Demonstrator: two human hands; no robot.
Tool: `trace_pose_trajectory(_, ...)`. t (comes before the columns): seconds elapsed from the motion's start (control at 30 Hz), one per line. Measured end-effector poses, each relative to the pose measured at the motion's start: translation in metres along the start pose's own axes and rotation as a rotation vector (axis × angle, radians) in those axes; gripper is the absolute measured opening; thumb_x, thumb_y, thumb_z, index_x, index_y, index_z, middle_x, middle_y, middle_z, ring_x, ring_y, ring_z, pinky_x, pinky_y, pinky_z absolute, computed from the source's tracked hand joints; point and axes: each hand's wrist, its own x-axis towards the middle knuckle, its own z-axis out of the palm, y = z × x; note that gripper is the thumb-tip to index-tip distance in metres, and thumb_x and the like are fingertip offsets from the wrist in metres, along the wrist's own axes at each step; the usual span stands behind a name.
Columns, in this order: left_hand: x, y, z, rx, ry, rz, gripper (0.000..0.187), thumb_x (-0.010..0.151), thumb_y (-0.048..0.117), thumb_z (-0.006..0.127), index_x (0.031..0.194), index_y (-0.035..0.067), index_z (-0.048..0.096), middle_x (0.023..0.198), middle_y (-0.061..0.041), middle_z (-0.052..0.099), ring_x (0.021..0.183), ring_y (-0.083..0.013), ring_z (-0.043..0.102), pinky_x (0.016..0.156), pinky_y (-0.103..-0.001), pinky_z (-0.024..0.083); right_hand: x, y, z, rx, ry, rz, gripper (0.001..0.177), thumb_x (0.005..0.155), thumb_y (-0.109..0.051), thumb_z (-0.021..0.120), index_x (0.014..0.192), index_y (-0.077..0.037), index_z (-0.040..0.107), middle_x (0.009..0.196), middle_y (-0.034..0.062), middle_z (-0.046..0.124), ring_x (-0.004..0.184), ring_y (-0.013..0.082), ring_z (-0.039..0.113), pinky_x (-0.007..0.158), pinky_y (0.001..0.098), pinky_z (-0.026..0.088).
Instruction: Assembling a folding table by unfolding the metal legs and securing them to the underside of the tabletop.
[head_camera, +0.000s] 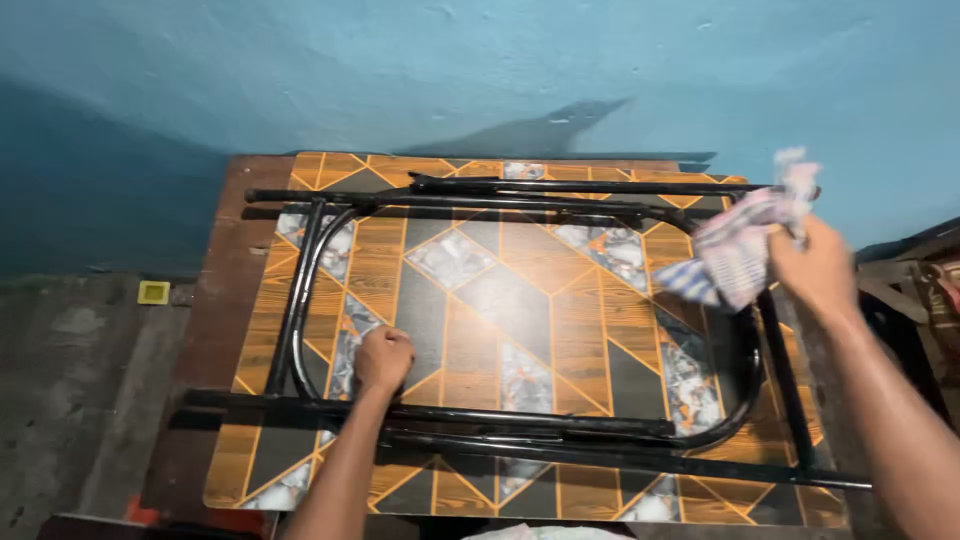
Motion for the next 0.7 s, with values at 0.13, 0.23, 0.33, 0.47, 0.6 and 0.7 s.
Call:
trace_pose_trajectory(0.13, 0.022, -0.018, -0.03, 0.023, 0.141, 0.113, 0.017, 0.084, 0.025, 0.068, 0.088, 0.011, 0.078, 0.091, -0.016, 0.076, 0.09, -0.0403, 0.071, 0.08, -0.049, 0.056, -0.013, 0.075, 0.09, -0.338, 0.104, 0.016, 0.034, 0.101, -0.03, 0.065, 0.119, -0.002, 0.071, 0.101, 0.0245, 0.072, 0.091, 0.0435, 0.067, 0.076, 0.0501, 0.052)
trace_pose_trajectory(0.23, 0.035, -0.023, -0.05, -0.056, 0.208, 0.194, 0.018, 0.085, 0.025, 0.069, 0.088, 0.008, 0.074, 0.087, -0.019, 0.075, 0.087, -0.0409, 0.071, 0.078, -0.051, 0.054, -0.045, 0.115, 0.232, -0.858, -0.562, -0.105, 0.027, 0.095, -0.03, 0.061, 0.109, -0.012, 0.076, 0.112, 0.0164, 0.077, 0.1, 0.0351, 0.075, 0.083, 0.0486, 0.06)
trace_pose_trajectory(0.33, 0.044, -0.006, -0.08, 0.044, 0.321, 0.327, 0.018, 0.09, 0.023, 0.067, 0.087, 0.006, 0.072, 0.086, -0.019, 0.073, 0.085, -0.0416, 0.069, 0.076, -0.053, 0.053, -0.131, -0.079, 0.322, -0.501, -1.138, -0.144, 0.034, 0.087, -0.026, 0.065, 0.113, -0.006, 0.072, 0.109, 0.0202, 0.075, 0.101, 0.0336, 0.071, 0.089, 0.0461, 0.056)
trace_pose_trajectory(0.47, 0.04, 0.028, -0.152, -0.21, 0.377, 0.393, 0.009, 0.088, 0.016, 0.066, 0.086, 0.007, 0.067, 0.08, -0.015, 0.072, 0.079, -0.0357, 0.071, 0.071, -0.048, 0.053, -0.145, -0.233, 0.333, 0.357, -0.821, -0.321, 0.032, 0.095, -0.029, 0.067, 0.111, -0.002, 0.067, 0.088, 0.0148, 0.072, 0.077, 0.0232, 0.064, 0.071, 0.0397, 0.053)
trace_pose_trajectory(0.6, 0.047, 0.027, -0.175, -0.188, 0.608, 0.457, 0.008, 0.091, 0.01, 0.069, 0.09, 0.004, 0.063, 0.088, -0.016, 0.068, 0.081, -0.0381, 0.066, 0.07, -0.05, 0.05, -0.091, -0.191, 0.307, 0.16, -0.815, -0.149, 0.031, 0.095, -0.033, 0.069, 0.107, -0.005, 0.073, 0.069, 0.0076, 0.064, 0.061, 0.0158, 0.06, 0.058, 0.0353, 0.051)
trace_pose_trajectory(0.7, 0.072, -0.024, -0.157, -0.108, 0.55, 0.446, 0.009, 0.087, 0.01, 0.07, 0.086, 0.004, 0.062, 0.084, -0.015, 0.065, 0.081, -0.0387, 0.065, 0.073, -0.052, 0.049, -0.025, 0.035, 0.299, -0.422, -0.731, -0.056, 0.04, 0.079, -0.024, 0.075, 0.115, -0.007, 0.073, 0.1, 0.0235, 0.074, 0.093, 0.0371, 0.072, 0.079, 0.0478, 0.057)
